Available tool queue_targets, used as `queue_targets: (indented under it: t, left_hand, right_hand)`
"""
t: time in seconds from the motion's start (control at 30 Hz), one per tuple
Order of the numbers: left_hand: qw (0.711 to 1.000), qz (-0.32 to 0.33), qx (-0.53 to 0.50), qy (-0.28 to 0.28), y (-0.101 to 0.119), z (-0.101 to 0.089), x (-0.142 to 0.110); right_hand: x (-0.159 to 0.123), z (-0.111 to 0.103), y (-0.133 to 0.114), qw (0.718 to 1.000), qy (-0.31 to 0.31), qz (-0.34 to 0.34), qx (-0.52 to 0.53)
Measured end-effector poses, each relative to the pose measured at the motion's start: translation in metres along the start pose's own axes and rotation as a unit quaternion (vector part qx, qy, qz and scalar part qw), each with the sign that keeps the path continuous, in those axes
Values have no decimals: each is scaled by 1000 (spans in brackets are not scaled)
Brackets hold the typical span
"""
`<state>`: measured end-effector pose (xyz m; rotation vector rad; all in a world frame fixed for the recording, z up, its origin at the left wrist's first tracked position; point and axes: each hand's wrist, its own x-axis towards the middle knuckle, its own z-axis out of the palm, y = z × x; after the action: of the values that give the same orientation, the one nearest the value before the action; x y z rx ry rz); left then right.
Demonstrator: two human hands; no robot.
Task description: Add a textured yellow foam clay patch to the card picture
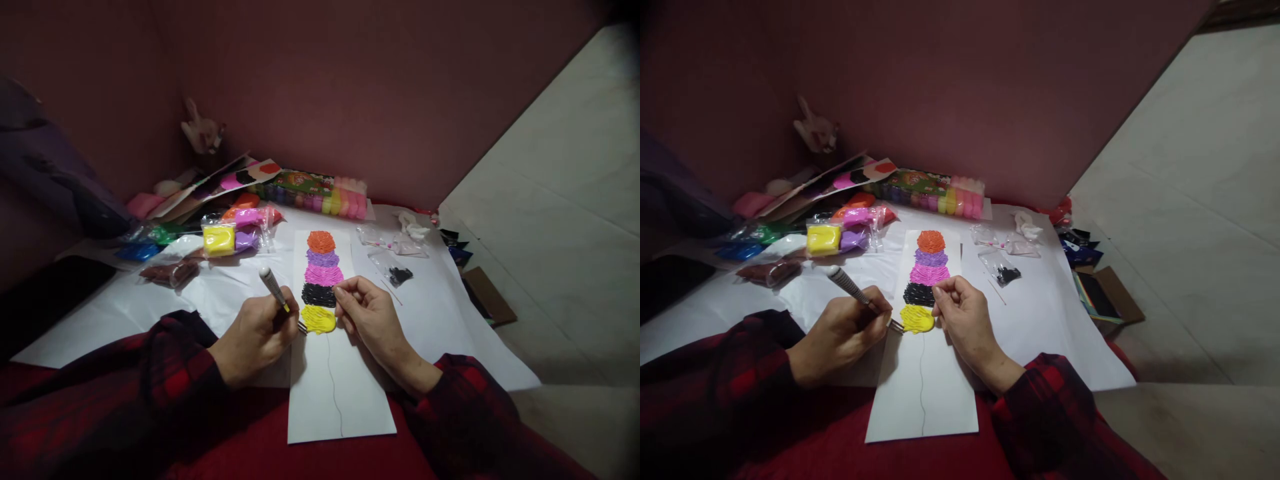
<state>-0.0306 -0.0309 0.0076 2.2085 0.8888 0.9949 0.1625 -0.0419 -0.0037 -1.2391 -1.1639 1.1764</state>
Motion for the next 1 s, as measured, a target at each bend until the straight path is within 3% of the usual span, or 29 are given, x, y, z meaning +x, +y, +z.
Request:
queue_targets:
  t: [0.3, 0.57, 0.8, 1.0]
  left_hand:
    - [1000, -21, 12, 7, 1, -6, 1]
    - [998, -23, 13, 52, 0, -3, 0]
    - [999, 3, 44, 29, 1, -6, 3]
    - [997, -19, 31, 67, -1, -4, 0]
  right_hand:
    - [0, 0, -1, 1000, 2, 6, 3]
    - [0, 0, 0, 1000, 1, 7, 11]
    - [0, 0, 0, 1000, -4, 7, 6]
    - [0, 0, 0, 1000, -1, 5, 9]
